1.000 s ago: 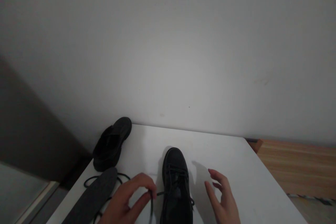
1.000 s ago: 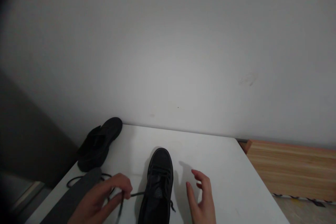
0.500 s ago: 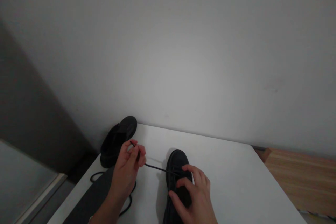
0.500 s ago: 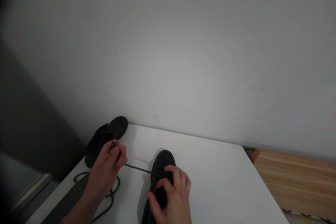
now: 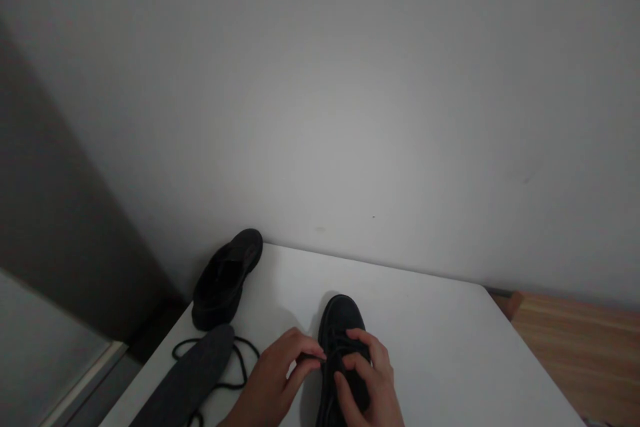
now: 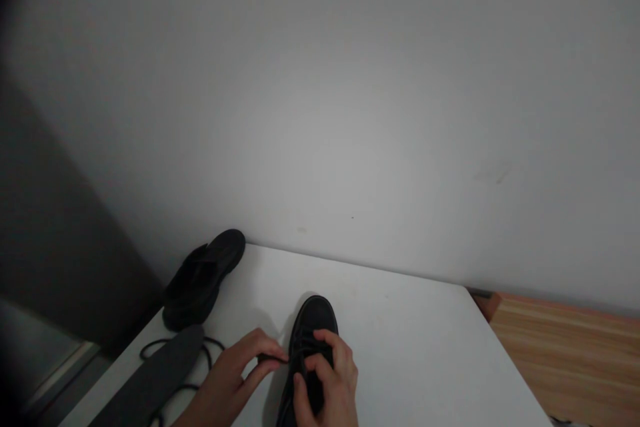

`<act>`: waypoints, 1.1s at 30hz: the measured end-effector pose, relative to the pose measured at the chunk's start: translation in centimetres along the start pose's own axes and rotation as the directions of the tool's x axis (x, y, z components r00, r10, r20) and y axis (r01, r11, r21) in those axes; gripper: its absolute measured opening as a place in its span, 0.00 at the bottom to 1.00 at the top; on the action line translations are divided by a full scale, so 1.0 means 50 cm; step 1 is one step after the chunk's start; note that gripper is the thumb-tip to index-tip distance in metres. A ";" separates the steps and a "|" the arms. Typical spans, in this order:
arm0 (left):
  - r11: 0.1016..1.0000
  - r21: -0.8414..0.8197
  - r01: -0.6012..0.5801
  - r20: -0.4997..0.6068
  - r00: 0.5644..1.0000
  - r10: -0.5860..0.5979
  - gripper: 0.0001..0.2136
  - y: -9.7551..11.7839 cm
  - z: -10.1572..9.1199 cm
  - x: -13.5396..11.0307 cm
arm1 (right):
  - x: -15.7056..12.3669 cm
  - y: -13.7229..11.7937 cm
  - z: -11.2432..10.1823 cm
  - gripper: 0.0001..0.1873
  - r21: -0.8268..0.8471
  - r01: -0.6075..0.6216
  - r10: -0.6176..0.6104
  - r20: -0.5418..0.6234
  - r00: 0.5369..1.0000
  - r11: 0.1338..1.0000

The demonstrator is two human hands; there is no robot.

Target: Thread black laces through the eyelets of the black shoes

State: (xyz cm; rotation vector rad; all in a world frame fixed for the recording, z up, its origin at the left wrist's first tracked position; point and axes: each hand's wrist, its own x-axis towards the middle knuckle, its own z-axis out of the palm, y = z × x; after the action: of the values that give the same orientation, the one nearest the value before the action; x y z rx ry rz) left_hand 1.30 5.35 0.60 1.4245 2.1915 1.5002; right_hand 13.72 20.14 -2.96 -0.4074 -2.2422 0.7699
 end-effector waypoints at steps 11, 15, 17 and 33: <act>0.991 0.081 0.102 -0.018 0.995 -0.101 0.06 -0.003 0.016 0.007 | 0.003 -0.016 -0.011 0.04 0.026 -0.026 0.026 0.008 1.000 0.999; 0.985 -0.029 0.169 -0.033 0.985 -0.170 0.06 0.002 0.023 0.013 | 0.004 -0.020 -0.012 0.05 0.046 -0.045 0.044 0.028 0.999 0.998; 0.986 -0.046 0.161 -0.064 0.984 -0.164 0.06 0.002 0.028 0.013 | 0.004 -0.020 -0.012 0.05 0.057 -0.043 0.043 0.017 0.999 0.997; 0.998 -0.014 0.054 -0.251 0.966 -0.056 0.07 0.005 0.068 0.002 | 0.003 -0.019 -0.016 0.05 0.064 -0.061 0.059 0.036 0.998 0.996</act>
State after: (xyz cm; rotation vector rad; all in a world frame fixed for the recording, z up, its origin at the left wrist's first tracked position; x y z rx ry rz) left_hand 3.31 7.66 -0.87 1.2186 2.3410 1.7520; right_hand 14.17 19.81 -1.84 -0.4355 -2.2387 0.8846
